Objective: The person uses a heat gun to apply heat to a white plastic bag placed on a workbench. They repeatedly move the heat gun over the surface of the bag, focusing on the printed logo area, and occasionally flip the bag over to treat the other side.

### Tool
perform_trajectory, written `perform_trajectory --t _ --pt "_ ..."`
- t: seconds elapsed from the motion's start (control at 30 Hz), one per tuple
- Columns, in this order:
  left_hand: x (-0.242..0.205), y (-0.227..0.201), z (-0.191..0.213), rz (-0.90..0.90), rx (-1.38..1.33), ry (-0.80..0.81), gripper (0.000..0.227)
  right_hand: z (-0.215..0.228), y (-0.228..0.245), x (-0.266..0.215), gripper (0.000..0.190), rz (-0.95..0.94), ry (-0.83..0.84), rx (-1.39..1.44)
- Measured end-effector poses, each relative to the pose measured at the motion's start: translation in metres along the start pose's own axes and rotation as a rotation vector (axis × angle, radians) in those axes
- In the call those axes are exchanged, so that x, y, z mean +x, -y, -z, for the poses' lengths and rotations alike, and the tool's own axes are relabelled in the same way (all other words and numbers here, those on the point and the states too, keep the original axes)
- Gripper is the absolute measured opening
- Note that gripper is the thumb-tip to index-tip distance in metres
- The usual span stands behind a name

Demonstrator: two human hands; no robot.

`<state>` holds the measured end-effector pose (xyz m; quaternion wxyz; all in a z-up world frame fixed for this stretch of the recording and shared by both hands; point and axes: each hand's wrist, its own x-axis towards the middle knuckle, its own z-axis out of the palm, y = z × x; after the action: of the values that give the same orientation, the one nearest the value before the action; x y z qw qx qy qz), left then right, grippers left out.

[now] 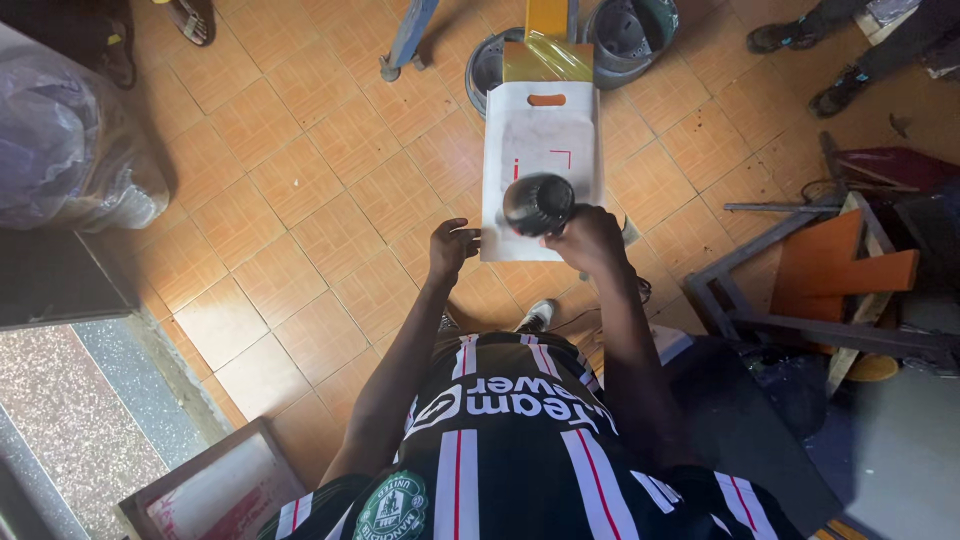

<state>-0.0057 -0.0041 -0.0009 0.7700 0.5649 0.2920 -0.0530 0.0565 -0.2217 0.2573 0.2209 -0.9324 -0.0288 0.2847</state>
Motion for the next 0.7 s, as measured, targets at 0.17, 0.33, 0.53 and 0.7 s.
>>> perform_trajectory --t 0.17,0.33,0.53,0.7 --pt "-0.004 0.003 -0.005 0.023 -0.010 -0.011 0.040 -0.011 -0.017 0.011 0.033 -0.006 -0.024 -0.041" --pt "-0.008 0.007 -0.005 0.046 -0.032 -0.020 0.044 -0.012 -0.020 0.018 0.032 -0.019 -0.132 -0.053" --pt "-0.005 0.021 0.003 0.047 -0.094 0.039 0.052 -0.005 -0.015 0.005 0.032 0.003 -0.020 -0.032" --pt "-0.010 0.025 0.002 0.045 -0.045 0.076 0.056 -0.004 -0.027 0.010 0.029 -0.012 -0.146 -0.010"
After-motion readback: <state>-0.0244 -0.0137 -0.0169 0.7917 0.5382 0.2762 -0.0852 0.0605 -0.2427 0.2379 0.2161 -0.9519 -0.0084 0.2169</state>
